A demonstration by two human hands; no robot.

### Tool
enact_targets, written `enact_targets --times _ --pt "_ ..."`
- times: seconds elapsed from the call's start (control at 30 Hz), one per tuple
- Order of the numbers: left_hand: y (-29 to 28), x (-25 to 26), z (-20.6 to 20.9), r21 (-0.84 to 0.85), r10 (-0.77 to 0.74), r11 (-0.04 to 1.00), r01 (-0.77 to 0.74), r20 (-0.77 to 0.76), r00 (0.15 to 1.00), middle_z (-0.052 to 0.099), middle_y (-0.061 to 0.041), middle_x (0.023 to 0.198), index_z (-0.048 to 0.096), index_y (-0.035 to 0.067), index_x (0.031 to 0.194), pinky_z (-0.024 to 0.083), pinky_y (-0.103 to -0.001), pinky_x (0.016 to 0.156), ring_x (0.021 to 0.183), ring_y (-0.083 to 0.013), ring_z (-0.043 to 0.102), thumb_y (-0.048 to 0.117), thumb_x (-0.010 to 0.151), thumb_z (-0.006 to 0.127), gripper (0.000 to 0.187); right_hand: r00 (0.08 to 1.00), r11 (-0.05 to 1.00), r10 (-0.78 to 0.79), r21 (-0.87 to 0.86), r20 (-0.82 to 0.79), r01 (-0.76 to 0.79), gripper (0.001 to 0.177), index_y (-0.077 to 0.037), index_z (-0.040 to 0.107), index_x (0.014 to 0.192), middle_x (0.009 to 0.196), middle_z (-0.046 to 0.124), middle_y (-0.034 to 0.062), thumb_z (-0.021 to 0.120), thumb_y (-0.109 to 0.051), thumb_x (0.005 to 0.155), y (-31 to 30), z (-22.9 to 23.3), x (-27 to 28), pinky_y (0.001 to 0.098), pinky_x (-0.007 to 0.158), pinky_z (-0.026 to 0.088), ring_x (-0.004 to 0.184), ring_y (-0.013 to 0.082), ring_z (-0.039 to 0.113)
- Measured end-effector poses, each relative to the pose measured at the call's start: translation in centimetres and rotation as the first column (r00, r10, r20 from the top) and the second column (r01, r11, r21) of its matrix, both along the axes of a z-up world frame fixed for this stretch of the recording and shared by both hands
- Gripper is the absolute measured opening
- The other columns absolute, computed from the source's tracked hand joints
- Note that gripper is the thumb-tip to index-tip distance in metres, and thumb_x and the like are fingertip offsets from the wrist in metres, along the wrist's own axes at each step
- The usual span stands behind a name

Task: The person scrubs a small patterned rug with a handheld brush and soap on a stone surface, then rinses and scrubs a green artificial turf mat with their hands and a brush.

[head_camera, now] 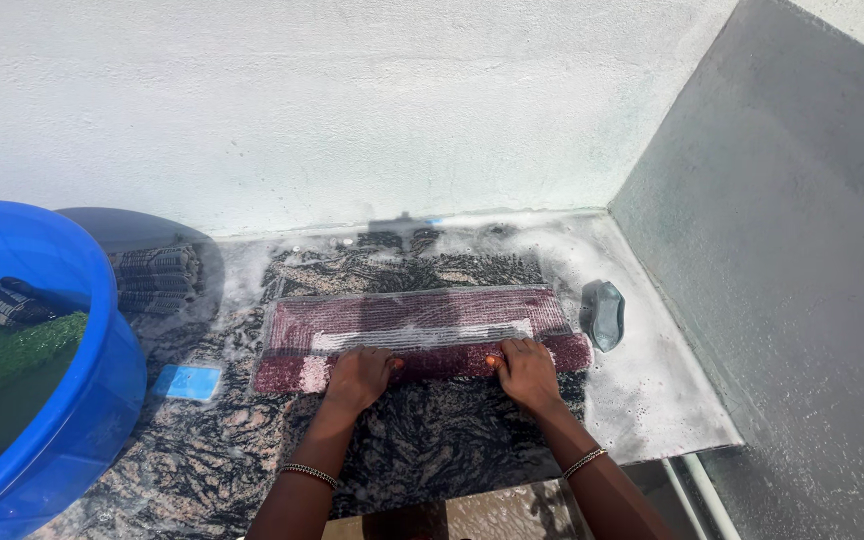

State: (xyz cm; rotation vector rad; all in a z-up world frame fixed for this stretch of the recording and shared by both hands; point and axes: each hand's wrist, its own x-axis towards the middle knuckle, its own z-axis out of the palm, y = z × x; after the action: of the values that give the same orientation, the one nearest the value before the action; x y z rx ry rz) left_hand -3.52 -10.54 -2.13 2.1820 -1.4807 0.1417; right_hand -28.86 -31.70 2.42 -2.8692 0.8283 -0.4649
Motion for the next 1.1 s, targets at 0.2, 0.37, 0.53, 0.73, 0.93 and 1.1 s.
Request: enact_targets --times 0.2,0.37,0.53,0.73,0.93,1.1 --pt "1.0 -0.2 2.9 0.153 -0.034 0.988 0.016 0.116 0.993 0.072 -0.008 0.090 0.066 0.014 0.110 0.057 -0.042 0.067 0.076 -0.0251 0.068 0.047 0.110 0.056 0.035 0.973 0.987 -0.073 0.122 -0.217 0.102 0.044 -0.011 0.063 0.109 0.084 0.072 0.0126 0.051 -0.053 0.103 2.0 2.4 0.0 0.0464 0.088 0.050 0.095 0.0316 0.066" --pt "0.1 -0.1 5.1 0.223 0.108 0.970 -0.099 -0.028 0.994 0.062 -0.005 0.110 0.066 0.018 0.107 0.052 -0.045 0.091 0.103 -0.0260 0.062 0.063 0.094 0.054 0.048 0.998 0.998 -0.023 -0.057 -0.058 0.019 0.039 -0.011 0.063 0.105 0.102 0.063 0.0112 0.054 -0.048 0.097 1.0 2.1 2.0 0.0468 0.083 0.046 0.097 0.0306 0.059" --pt "-2.8 0.0 2.7 0.257 0.199 0.920 -0.297 0.346 0.917 0.060 -0.004 0.111 0.062 0.016 0.111 0.050 -0.046 0.091 0.112 -0.0227 0.059 0.060 0.094 0.054 0.048 0.992 0.988 -0.115 -0.108 -0.049 0.109 0.023 -0.014 0.064 0.107 0.107 0.062 0.0074 0.061 -0.033 0.094 0.5 0.0 4.5 0.0464 0.090 0.045 0.105 0.0277 0.057" --pt "-2.8 -1.5 0.3 0.164 0.288 0.932 -0.323 0.206 0.935 0.064 -0.004 0.102 0.061 0.014 0.109 0.051 -0.042 0.091 0.096 -0.0238 0.062 0.059 0.100 0.062 0.046 0.985 0.985 -0.171 0.023 0.040 0.170 0.020 -0.009 0.063 0.114 0.112 0.065 0.0058 0.061 -0.026 0.103 1.0 -3.1 3.3 0.0415 0.099 0.049 0.107 0.0241 0.061" --pt "3.9 -5.2 2.8 -0.227 0.154 0.970 -0.086 0.301 0.941 0.063 -0.011 0.115 0.063 0.004 0.118 0.051 -0.047 0.087 0.101 -0.0298 0.059 0.045 0.072 0.078 0.063 0.990 0.994 -0.110 -0.018 0.088 0.112 0.030 -0.008 0.062 0.124 0.129 0.059 0.0109 0.061 -0.028 0.101 4.6 -2.6 -0.2 0.0500 0.106 0.042 0.125 0.0328 0.052" --pt "3.9 -5.2 3.1 -0.200 0.144 0.975 -0.094 0.251 0.957 0.062 -0.008 0.121 0.064 0.007 0.126 0.050 -0.046 0.096 0.110 -0.0289 0.059 0.033 0.077 0.079 0.057 0.995 0.998 -0.067 0.007 0.068 0.067 0.069 -0.004 0.054 0.134 0.136 0.052 0.0161 0.073 -0.047 0.083 5.4 -1.4 0.1 0.0525 0.110 0.035 0.132 0.0395 0.044"
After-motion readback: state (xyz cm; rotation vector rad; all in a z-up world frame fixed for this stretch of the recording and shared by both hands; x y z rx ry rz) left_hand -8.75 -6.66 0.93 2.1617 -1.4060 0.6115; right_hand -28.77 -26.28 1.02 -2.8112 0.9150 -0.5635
